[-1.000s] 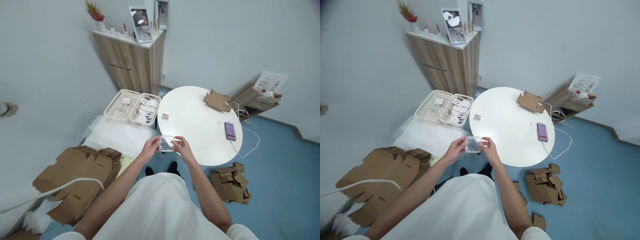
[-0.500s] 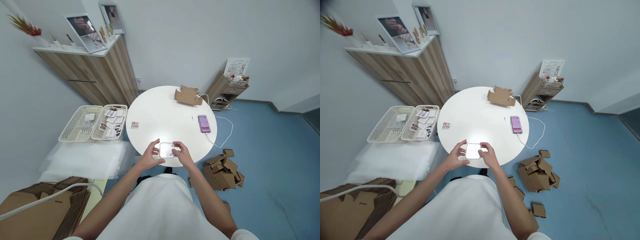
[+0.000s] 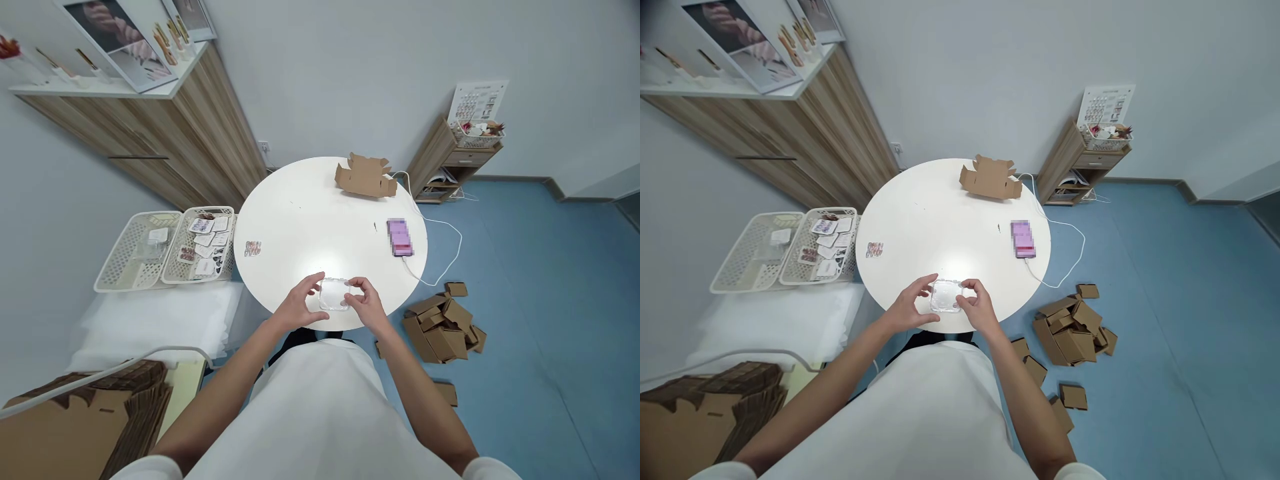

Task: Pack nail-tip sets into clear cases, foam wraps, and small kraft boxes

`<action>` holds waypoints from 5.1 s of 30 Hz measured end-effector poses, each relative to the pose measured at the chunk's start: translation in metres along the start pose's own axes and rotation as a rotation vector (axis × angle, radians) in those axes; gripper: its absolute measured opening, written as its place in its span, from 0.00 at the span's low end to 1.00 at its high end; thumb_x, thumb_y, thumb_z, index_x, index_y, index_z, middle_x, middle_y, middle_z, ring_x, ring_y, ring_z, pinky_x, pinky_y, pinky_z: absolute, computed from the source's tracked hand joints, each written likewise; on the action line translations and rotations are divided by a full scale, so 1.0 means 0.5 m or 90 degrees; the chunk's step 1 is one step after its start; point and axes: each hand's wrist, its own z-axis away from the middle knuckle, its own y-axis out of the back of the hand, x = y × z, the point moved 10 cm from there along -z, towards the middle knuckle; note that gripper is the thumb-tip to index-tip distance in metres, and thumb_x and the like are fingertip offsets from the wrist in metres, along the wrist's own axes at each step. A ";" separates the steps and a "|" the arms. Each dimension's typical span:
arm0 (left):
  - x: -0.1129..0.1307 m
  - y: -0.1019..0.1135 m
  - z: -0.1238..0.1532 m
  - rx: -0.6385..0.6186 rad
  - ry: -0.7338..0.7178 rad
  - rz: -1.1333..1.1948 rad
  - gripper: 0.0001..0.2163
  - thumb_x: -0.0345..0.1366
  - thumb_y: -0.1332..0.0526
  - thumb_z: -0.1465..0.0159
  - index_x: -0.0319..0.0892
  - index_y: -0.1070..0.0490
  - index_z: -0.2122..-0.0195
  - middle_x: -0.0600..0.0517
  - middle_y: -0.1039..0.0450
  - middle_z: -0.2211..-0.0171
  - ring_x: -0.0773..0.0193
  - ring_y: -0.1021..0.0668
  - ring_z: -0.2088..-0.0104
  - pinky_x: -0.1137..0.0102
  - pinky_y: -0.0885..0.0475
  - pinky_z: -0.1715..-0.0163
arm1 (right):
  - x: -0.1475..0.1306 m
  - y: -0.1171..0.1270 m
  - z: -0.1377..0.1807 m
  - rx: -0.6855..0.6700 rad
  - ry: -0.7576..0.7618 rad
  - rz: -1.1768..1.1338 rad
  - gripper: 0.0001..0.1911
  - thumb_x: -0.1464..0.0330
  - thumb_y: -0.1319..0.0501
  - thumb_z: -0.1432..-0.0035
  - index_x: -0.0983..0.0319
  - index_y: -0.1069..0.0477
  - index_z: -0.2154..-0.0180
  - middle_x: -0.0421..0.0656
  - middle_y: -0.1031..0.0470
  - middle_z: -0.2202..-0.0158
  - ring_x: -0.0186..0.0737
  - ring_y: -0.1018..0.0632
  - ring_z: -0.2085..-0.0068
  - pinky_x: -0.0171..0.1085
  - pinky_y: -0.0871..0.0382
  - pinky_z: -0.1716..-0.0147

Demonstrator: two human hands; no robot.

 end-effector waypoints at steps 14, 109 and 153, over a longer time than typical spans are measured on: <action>-0.017 0.079 -0.022 -0.016 -0.095 -0.092 0.33 0.37 0.33 0.56 0.45 0.42 0.48 0.47 0.34 0.52 0.64 0.27 0.63 0.63 0.32 0.57 | -0.068 -0.059 -0.008 -0.049 0.145 0.209 0.24 0.60 0.36 0.55 0.54 0.40 0.55 0.46 0.45 0.42 0.43 0.30 0.51 0.45 0.36 0.52; -0.158 -0.034 -0.056 0.000 0.250 0.387 0.26 0.38 0.32 0.53 0.41 0.35 0.52 0.47 0.29 0.62 0.64 0.24 0.66 0.61 0.29 0.60 | 0.029 0.044 -0.092 0.040 -0.047 -0.024 0.22 0.54 0.43 0.50 0.60 0.32 0.57 0.42 0.29 0.66 0.31 0.29 0.73 0.39 0.31 0.66; -0.356 -0.125 -0.014 0.094 0.364 0.062 0.16 0.34 0.43 0.44 0.41 0.33 0.53 0.47 0.33 0.57 0.65 0.27 0.63 0.67 0.33 0.58 | 0.250 0.041 -0.076 0.095 -0.211 0.199 0.20 0.68 0.45 0.53 0.62 0.32 0.56 0.45 0.28 0.58 0.39 0.25 0.60 0.38 0.32 0.59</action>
